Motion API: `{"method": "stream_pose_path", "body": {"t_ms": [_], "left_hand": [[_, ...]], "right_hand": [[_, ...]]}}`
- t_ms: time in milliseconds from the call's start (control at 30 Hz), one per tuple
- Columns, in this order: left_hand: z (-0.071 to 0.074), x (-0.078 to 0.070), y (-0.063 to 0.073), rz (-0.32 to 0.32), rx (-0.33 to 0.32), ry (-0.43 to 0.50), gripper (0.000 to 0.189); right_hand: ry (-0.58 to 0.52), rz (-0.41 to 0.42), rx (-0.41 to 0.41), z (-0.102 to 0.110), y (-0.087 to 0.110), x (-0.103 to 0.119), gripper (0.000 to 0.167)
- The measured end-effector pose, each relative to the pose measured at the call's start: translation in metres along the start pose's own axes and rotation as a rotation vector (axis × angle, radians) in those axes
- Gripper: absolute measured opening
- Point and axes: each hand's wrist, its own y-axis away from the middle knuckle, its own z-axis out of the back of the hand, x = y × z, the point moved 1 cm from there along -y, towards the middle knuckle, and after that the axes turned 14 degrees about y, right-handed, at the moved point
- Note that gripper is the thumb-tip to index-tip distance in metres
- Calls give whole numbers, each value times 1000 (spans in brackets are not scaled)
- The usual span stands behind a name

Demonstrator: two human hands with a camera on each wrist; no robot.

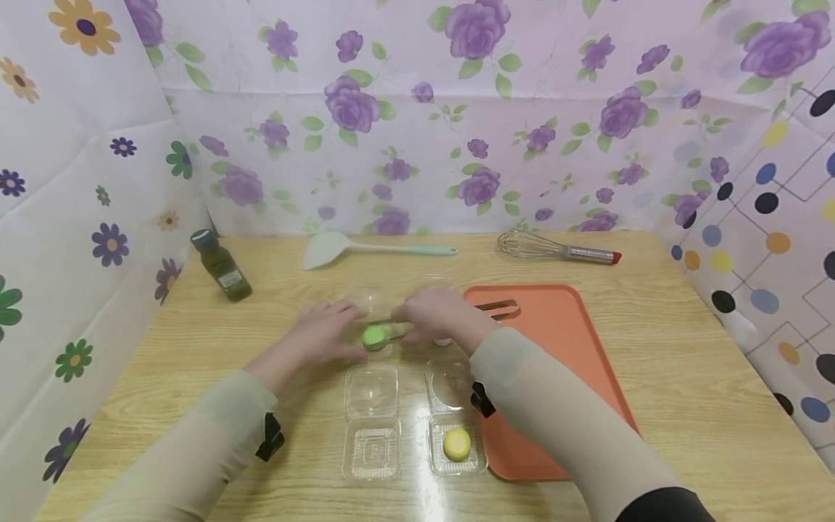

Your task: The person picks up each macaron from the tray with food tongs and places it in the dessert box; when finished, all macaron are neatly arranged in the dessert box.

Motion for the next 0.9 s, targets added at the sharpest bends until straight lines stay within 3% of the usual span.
{"method": "stream_pose_path", "body": {"t_ms": [267, 500, 900], "left_hand": [[0, 0, 2, -13, -7, -26, 77], [0, -4, 5, -35, -15, -33, 76], [-3, 1, 5, -43, -20, -60, 73]], "right_hand": [[-56, 12, -52, -7, 8, -6, 55], [-135, 25, -121, -14, 30, -19, 51], [-195, -56, -146, -22, 68, -41, 53]]}}
